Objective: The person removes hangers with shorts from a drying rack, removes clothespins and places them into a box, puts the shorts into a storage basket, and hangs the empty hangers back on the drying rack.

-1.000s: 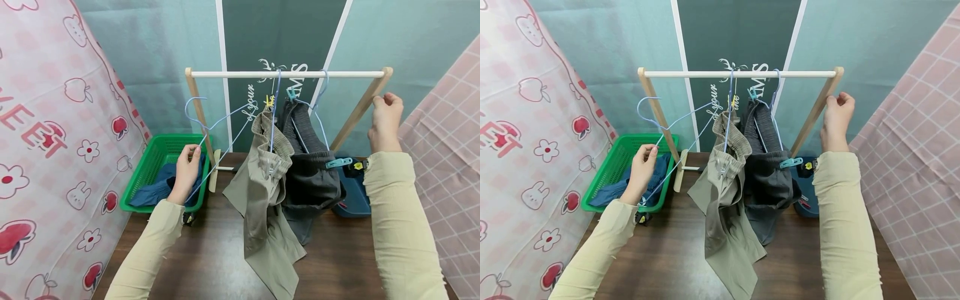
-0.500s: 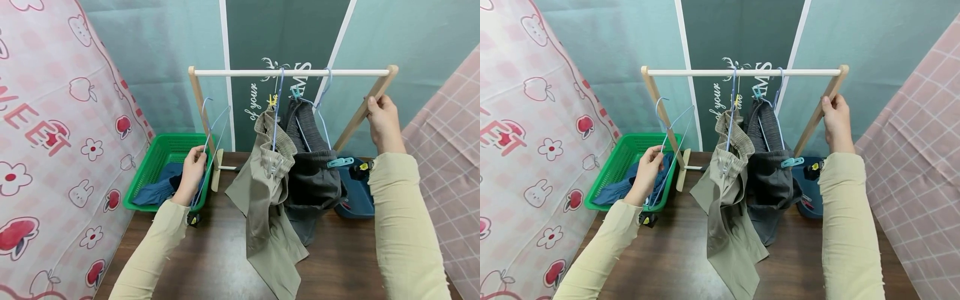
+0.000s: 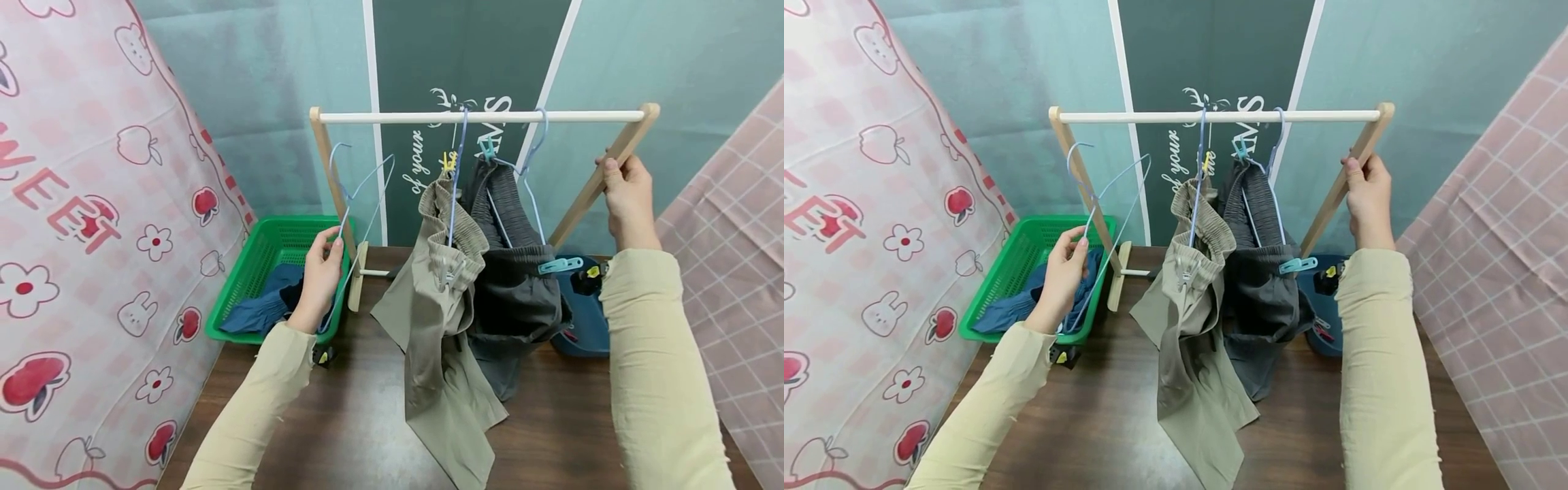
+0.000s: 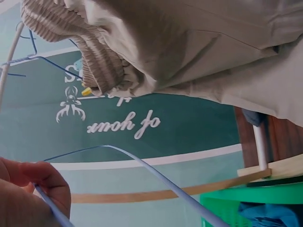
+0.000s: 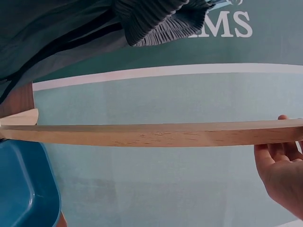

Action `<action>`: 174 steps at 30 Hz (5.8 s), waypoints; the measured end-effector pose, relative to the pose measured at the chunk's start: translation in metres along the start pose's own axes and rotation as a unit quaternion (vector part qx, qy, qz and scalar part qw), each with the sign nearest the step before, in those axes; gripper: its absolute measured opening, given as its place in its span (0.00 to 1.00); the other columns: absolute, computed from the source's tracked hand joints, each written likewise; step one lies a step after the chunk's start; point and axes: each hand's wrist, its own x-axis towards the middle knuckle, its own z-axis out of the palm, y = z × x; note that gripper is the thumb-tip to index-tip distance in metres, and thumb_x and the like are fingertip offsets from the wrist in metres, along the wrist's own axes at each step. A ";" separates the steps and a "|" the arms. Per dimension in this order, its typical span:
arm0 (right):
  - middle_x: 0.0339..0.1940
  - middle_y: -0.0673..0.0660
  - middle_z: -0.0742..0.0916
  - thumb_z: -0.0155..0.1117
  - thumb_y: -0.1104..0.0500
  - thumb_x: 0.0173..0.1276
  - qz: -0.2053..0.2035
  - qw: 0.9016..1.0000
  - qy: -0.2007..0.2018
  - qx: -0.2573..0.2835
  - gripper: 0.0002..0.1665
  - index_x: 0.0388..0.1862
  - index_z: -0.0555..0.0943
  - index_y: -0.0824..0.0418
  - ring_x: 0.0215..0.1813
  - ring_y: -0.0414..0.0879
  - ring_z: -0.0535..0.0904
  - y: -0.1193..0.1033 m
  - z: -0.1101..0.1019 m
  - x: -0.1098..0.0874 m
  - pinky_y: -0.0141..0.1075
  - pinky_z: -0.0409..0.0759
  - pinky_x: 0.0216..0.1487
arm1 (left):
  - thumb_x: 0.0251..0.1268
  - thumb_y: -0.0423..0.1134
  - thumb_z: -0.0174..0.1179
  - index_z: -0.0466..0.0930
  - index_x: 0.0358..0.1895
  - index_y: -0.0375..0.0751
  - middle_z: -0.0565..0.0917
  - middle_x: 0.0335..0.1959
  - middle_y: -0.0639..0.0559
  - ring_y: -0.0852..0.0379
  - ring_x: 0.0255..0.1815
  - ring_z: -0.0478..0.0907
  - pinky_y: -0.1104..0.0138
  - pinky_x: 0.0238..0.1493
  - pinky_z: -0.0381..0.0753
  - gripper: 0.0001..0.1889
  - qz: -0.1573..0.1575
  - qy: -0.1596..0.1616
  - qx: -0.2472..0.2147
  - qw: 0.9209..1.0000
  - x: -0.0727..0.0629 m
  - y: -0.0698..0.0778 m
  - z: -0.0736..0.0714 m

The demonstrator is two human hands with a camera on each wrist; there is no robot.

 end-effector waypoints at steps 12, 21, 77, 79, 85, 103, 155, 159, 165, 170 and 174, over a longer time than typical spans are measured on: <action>0.40 0.38 0.79 0.51 0.48 0.69 -0.009 1.000 0.016 -0.003 0.16 0.54 0.74 0.46 0.52 0.35 0.70 0.005 0.002 0.003 0.32 0.60 0.62 | 0.78 0.40 0.40 0.68 0.66 0.48 0.68 0.41 0.52 0.62 0.17 0.56 0.72 0.25 0.61 0.19 0.041 -0.005 -0.047 0.998 0.001 0.029 0.010; 0.40 0.38 0.80 0.51 0.47 0.69 -0.010 1.000 0.021 -0.003 0.15 0.53 0.74 0.46 0.50 0.35 0.69 0.003 0.000 0.002 0.28 0.61 0.52 | 0.78 0.40 0.39 0.64 0.70 0.49 0.69 0.54 0.43 0.61 0.26 0.59 0.72 0.30 0.64 0.21 0.028 0.001 -0.033 0.999 0.000 0.047 0.008; 0.40 0.38 0.81 0.50 0.57 0.74 -0.037 0.992 0.062 -0.101 0.15 0.56 0.77 0.51 0.53 0.35 0.74 0.001 0.005 0.004 0.38 0.67 0.69 | 0.70 0.33 0.40 0.54 0.72 0.47 0.60 0.64 0.42 0.48 0.59 0.64 0.60 0.49 0.64 0.27 -0.011 0.022 0.077 0.997 0.007 0.047 0.000; 0.39 0.37 0.81 0.50 0.57 0.74 -0.037 0.991 0.065 -0.112 0.15 0.56 0.77 0.51 0.51 0.35 0.75 0.000 0.006 0.004 0.37 0.68 0.67 | 0.70 0.33 0.41 0.53 0.72 0.48 0.58 0.66 0.43 0.48 0.61 0.60 0.59 0.51 0.63 0.27 -0.005 0.028 0.083 0.996 0.006 0.049 0.001; 0.36 0.35 0.80 0.49 0.59 0.72 -0.037 0.988 0.069 -0.132 0.14 0.54 0.76 0.50 0.47 0.33 0.75 -0.002 0.008 0.004 0.34 0.71 0.60 | 0.68 0.33 0.44 0.53 0.72 0.48 0.50 0.72 0.45 0.48 0.68 0.49 0.56 0.61 0.58 0.28 0.058 0.069 0.104 0.990 -0.002 0.056 0.008; 0.36 0.36 0.80 0.49 0.59 0.72 -0.027 0.989 0.080 -0.124 0.13 0.52 0.76 0.49 0.47 0.34 0.74 -0.003 0.011 0.002 0.35 0.69 0.61 | 0.69 0.32 0.48 0.68 0.63 0.38 0.73 0.57 0.41 0.48 0.57 0.71 0.58 0.58 0.72 0.20 0.185 -0.072 0.095 0.976 -0.023 0.077 0.061; 0.37 0.38 0.79 0.50 0.58 0.73 -0.024 0.993 0.083 -0.086 0.13 0.52 0.77 0.48 0.50 0.35 0.73 -0.001 0.010 0.001 0.38 0.67 0.65 | 0.72 0.37 0.52 0.68 0.66 0.36 0.77 0.57 0.41 0.50 0.55 0.75 0.70 0.49 0.75 0.22 0.014 -0.254 0.060 0.965 0.004 0.067 0.100; 0.38 0.37 0.80 0.49 0.57 0.74 -0.023 0.993 0.080 -0.089 0.15 0.56 0.76 0.49 0.51 0.35 0.74 0.000 0.010 0.001 0.38 0.67 0.67 | 0.72 0.42 0.53 0.70 0.64 0.36 0.78 0.57 0.41 0.50 0.55 0.76 0.67 0.51 0.75 0.22 0.004 -0.256 0.065 0.965 0.004 0.068 0.104; 0.38 0.38 0.79 0.49 0.57 0.74 -0.021 0.993 0.079 -0.090 0.14 0.55 0.76 0.49 0.51 0.35 0.73 0.003 0.010 0.000 0.39 0.67 0.67 | 0.70 0.45 0.55 0.74 0.60 0.35 0.79 0.57 0.41 0.53 0.55 0.76 0.64 0.56 0.74 0.21 -0.026 -0.247 0.066 0.966 0.007 0.069 0.107; 0.38 0.37 0.79 0.49 0.57 0.74 -0.018 0.992 0.077 -0.094 0.15 0.56 0.76 0.49 0.52 0.36 0.73 0.005 0.012 0.001 0.39 0.67 0.67 | 0.71 0.40 0.54 0.73 0.58 0.33 0.79 0.55 0.36 0.47 0.54 0.76 0.70 0.46 0.71 0.18 -0.039 -0.237 0.040 0.970 0.008 0.068 0.107; 0.38 0.37 0.79 0.49 0.57 0.74 -0.018 0.993 0.077 -0.091 0.15 0.56 0.76 0.49 0.51 0.35 0.73 0.006 0.012 0.001 0.39 0.66 0.67 | 0.72 0.37 0.52 0.70 0.63 0.34 0.78 0.55 0.34 0.41 0.56 0.75 0.70 0.48 0.72 0.20 -0.026 -0.235 0.012 0.972 0.008 0.070 0.105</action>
